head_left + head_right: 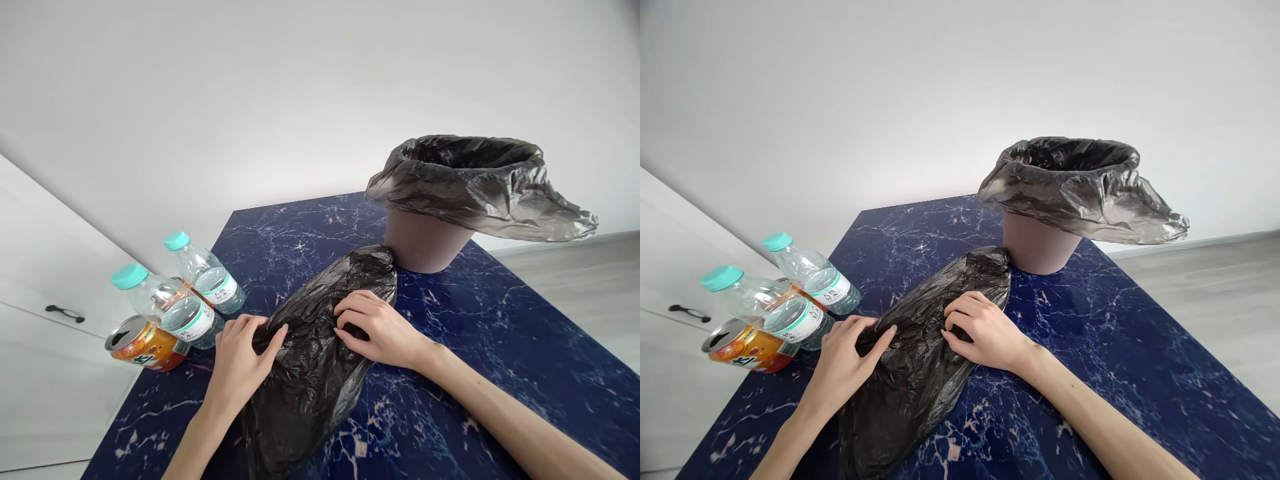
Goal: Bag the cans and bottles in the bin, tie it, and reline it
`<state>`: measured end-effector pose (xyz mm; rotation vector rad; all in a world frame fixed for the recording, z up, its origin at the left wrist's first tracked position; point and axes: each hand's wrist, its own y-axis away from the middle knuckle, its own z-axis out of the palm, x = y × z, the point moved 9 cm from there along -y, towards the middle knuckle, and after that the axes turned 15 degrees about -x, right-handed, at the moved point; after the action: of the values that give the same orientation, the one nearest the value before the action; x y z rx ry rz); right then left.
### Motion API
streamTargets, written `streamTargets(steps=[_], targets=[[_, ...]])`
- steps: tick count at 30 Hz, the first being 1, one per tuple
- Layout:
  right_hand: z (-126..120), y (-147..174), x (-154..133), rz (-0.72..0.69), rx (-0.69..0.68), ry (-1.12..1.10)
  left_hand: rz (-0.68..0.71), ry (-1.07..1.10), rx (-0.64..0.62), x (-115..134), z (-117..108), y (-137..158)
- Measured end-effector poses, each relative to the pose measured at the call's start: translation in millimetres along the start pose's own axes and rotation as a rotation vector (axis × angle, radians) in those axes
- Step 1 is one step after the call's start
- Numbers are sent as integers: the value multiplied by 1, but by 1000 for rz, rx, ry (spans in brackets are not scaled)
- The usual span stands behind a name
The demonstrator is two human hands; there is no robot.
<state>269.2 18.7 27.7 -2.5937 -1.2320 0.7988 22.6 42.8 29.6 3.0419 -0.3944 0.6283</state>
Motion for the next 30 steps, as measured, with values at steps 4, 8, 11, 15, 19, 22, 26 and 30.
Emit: streamTargets(steps=[4, 8, 11, 15, 19, 22, 26, 30], targets=[[2, 1, 5, 19, -23, 2, -13, 140, -99, 7, 0, 1], [6, 2, 7, 21, -46, 2, -67, 272, -185, 7, 3, 1], [7, 3, 10, 47, -48, 22, -96, 366, -268, 5, 9, 2], [2, 4, 13, 83, 10, 22, -177, 657, -449, 4, 24, 7], [-9, 8, 19, 134, 119, -28, -261, 1042, -456, 6, 29, 12], [-14, 11, 24, 198, 160, -106, -325, 1225, -368, 0, 30, 12], [-16, 10, 10, 121, 100, -167, -409, 1404, -273, -8, 31, 11], [-10, 7, -16, -35, -83, -177, -524, 1504, -220, -13, 31, 15]])
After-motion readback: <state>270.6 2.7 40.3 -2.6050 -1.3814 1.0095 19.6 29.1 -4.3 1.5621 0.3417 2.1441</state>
